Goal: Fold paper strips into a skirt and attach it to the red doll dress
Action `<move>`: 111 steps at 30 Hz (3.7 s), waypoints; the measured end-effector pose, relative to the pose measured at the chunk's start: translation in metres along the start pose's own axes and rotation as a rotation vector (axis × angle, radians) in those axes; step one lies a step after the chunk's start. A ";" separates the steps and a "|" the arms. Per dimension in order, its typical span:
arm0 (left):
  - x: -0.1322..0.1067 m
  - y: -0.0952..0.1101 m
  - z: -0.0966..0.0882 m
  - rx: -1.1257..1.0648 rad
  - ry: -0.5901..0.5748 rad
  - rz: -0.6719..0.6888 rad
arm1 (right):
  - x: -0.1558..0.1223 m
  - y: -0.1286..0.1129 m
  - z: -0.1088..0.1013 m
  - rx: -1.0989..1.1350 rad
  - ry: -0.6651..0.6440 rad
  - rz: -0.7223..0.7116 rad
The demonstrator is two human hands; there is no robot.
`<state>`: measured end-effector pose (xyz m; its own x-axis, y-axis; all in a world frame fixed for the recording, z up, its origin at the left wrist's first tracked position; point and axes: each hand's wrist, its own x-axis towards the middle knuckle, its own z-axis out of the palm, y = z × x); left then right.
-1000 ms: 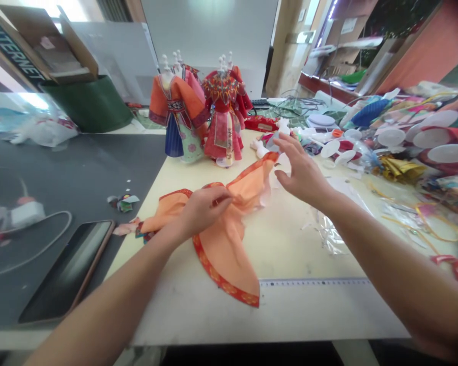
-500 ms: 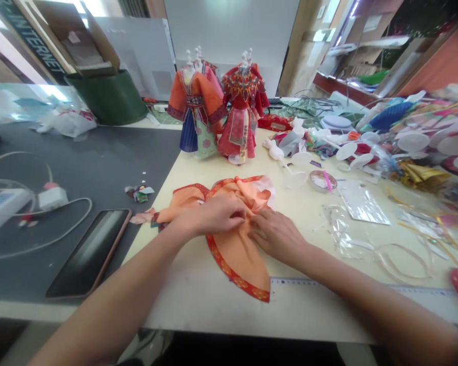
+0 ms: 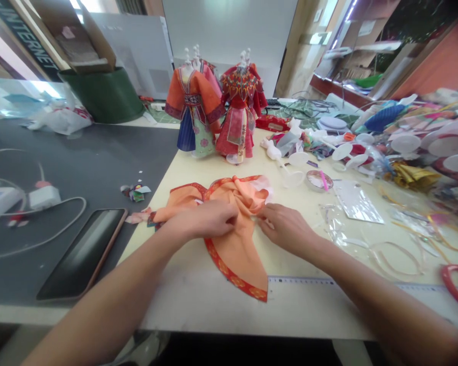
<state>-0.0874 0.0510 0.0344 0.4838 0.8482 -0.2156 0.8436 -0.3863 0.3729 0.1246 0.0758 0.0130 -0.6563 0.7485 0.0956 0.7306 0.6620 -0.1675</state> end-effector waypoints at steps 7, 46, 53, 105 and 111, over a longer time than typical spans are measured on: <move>0.001 0.002 0.002 0.077 -0.023 -0.064 | 0.007 -0.020 0.017 0.063 -0.036 -0.031; 0.000 0.005 -0.001 0.069 -0.046 -0.092 | -0.087 -0.006 0.009 0.138 -0.096 -0.432; -0.047 0.016 0.006 -0.050 0.004 0.038 | -0.105 0.006 0.005 0.151 -0.097 -0.395; -0.015 0.033 -0.060 -1.300 0.600 -0.245 | 0.017 0.054 -0.037 0.058 0.189 0.037; -0.004 0.039 -0.059 -1.257 0.585 -0.231 | 0.027 0.055 -0.016 -0.022 0.110 -0.276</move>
<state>-0.0706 0.0539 0.1031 -0.0633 0.9933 -0.0965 -0.0305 0.0947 0.9950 0.1499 0.1326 0.0217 -0.8070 0.5395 0.2401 0.5324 0.8406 -0.0992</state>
